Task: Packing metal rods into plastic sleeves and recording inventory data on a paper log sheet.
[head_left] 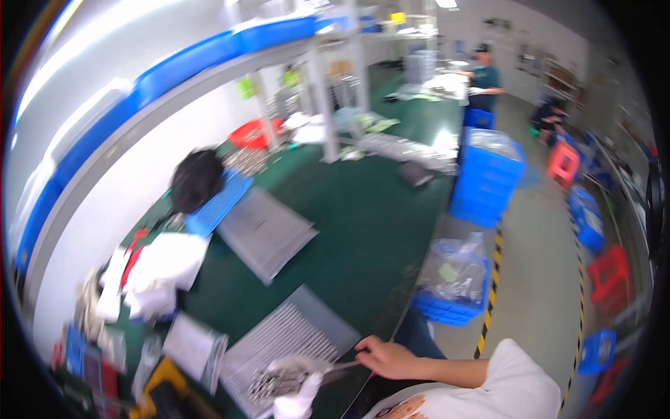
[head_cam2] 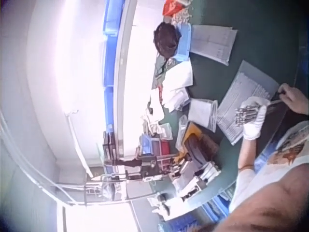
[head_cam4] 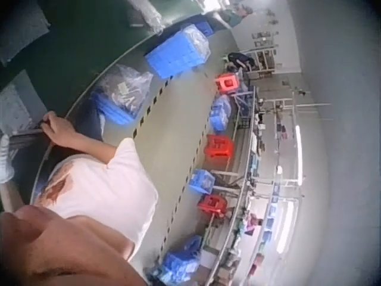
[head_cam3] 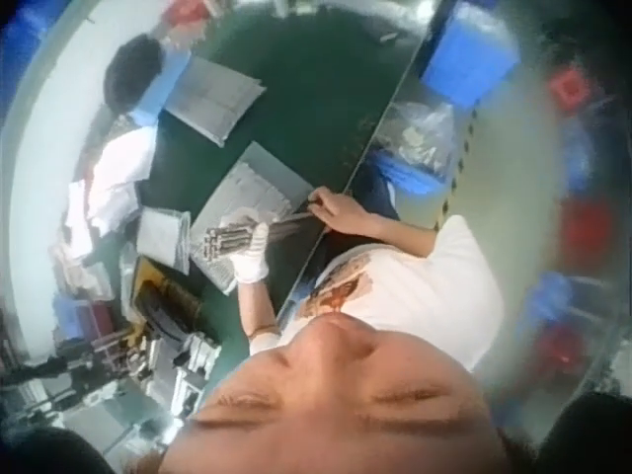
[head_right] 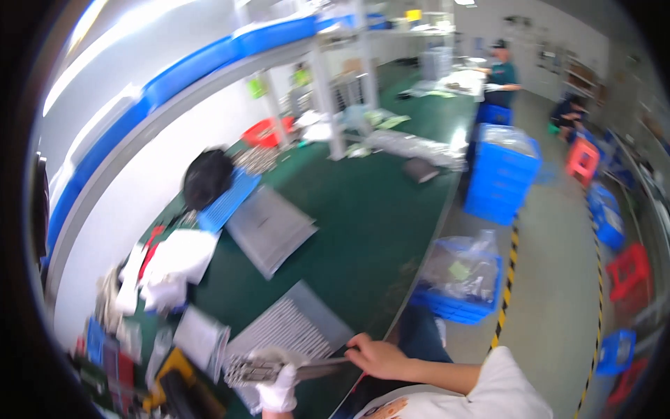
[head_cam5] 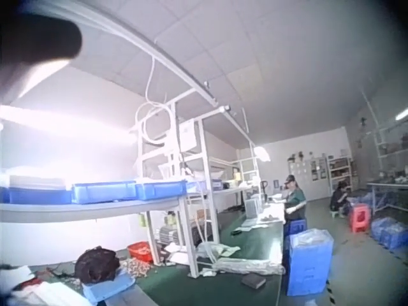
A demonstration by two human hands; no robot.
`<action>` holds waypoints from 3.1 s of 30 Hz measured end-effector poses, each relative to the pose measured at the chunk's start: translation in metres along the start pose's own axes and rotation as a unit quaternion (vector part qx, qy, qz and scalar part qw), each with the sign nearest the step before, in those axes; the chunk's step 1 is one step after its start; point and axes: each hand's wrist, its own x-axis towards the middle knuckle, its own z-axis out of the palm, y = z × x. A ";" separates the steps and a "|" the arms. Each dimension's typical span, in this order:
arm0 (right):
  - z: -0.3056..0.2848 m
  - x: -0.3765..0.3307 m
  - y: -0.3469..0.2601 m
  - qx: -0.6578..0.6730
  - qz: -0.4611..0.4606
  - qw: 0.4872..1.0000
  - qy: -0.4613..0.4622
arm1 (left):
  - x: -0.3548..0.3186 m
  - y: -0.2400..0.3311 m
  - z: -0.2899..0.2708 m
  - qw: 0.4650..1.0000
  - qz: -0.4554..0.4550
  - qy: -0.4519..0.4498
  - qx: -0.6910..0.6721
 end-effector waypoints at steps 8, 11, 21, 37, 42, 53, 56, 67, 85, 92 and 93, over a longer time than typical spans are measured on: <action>0.023 0.014 -0.004 0.047 -0.312 0.946 0.079 | -0.012 -0.010 0.010 0.986 0.042 0.086 0.136; 0.050 0.020 0.007 0.101 -0.294 0.950 0.013 | -0.012 -0.012 0.015 0.971 0.057 0.143 0.184; 0.033 0.026 -0.012 0.145 -0.077 0.968 -0.191 | -0.006 0.004 0.055 0.952 0.072 0.108 0.277; 0.046 0.043 0.007 0.046 -0.225 0.970 0.079 | 0.015 0.021 0.058 0.963 0.135 0.081 0.218; 0.048 0.039 0.015 0.072 -0.237 0.964 0.098 | 0.011 0.013 0.073 0.968 0.117 0.125 0.186; 0.043 0.042 0.027 0.028 -0.257 0.961 0.100 | 0.023 -0.072 0.064 0.873 0.253 0.121 0.398; 0.049 0.046 0.040 -0.080 -0.277 0.951 0.107 | 0.023 -0.087 0.060 0.864 0.269 0.114 0.410; 0.007 -0.008 0.031 0.077 -0.204 0.974 0.060 | 0.002 -0.055 0.097 0.970 0.155 0.170 0.079; -0.054 0.020 -0.003 -0.155 -0.289 0.939 0.102 | -0.052 -0.011 -0.006 0.890 -0.450 0.022 0.061; -0.022 0.041 0.004 -0.217 -0.115 0.969 0.023 | -0.071 -0.001 -0.013 0.870 -0.377 -0.050 0.313; -0.009 0.049 0.000 -0.188 -0.130 0.973 0.030 | -0.080 0.000 -0.024 0.879 -0.348 -0.046 0.324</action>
